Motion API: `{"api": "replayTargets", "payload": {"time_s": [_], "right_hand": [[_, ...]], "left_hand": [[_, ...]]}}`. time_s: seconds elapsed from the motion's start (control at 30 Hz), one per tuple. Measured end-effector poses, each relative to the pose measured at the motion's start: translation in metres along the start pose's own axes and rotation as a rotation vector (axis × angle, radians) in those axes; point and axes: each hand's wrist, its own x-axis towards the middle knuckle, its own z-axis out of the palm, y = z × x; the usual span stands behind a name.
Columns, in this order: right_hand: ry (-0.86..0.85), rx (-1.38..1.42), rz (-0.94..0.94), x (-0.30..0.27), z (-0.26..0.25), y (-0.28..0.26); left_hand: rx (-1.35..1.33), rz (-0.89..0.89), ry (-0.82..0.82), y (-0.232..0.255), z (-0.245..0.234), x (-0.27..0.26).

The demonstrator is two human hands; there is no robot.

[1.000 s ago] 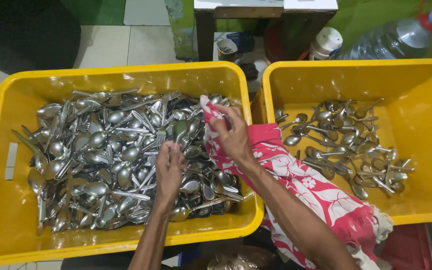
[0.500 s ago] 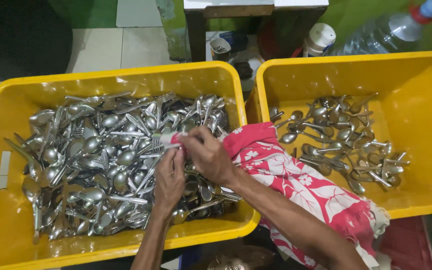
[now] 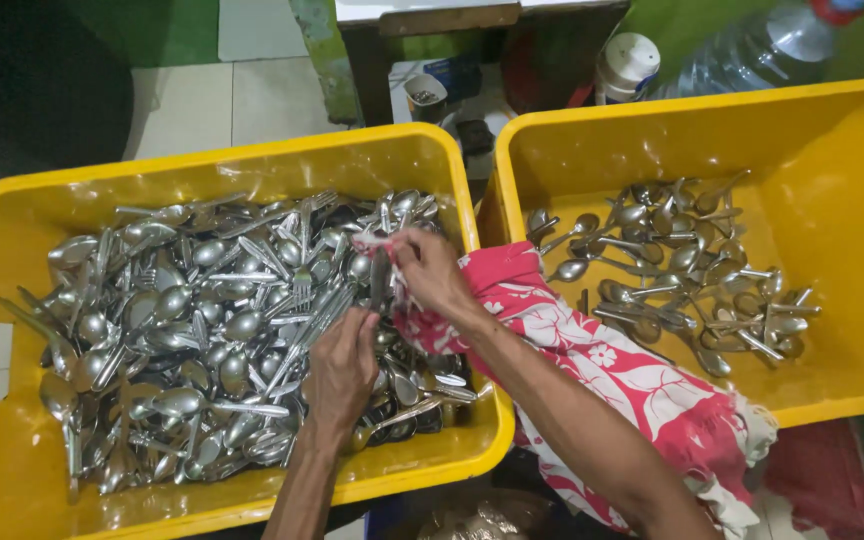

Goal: Wiping and drying metal spoons and forks one by one with a cloth and moving them between crates.

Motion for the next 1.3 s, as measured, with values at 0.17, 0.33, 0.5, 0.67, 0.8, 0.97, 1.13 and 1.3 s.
{"api": "replayTargets", "payload": {"time_s": [0.17,0.33,0.5,0.67,0.8,0.97,1.13,1.3], "right_hand": [[-0.107,0.277,0.449,-0.012,-0.011,-0.027],[-0.088,0.129,0.332,-0.015,-0.014,-0.041],[-0.102,0.155,0.262,-0.017,0.004,-0.022],[-0.13,0.236,0.309,-0.023,0.012,-0.038],[-0.029,0.064,0.071,-0.023,0.009,-0.045],[-0.204,-0.306,-0.419,-0.035,0.029,-0.069],[-0.459,-0.194,-0.424,-0.044,0.015,-0.091],[-0.547,-0.098,-0.423,-0.073,0.021,-0.062]], "left_hand": [[0.407,0.041,-0.05,-0.001,0.006,-0.005],[0.075,-0.317,-0.175,0.024,-0.013,0.007],[-0.572,-0.841,-0.192,0.045,-0.028,0.037],[-0.996,-1.197,0.228,0.061,-0.034,0.055],[-1.201,-0.866,0.169,0.03,-0.034,0.048],[-1.209,-0.776,0.135,0.033,-0.026,0.056],[-1.103,-0.691,0.318,-0.022,-0.004,0.036],[-1.052,-0.701,0.451,-0.019,-0.025,0.045]]}}
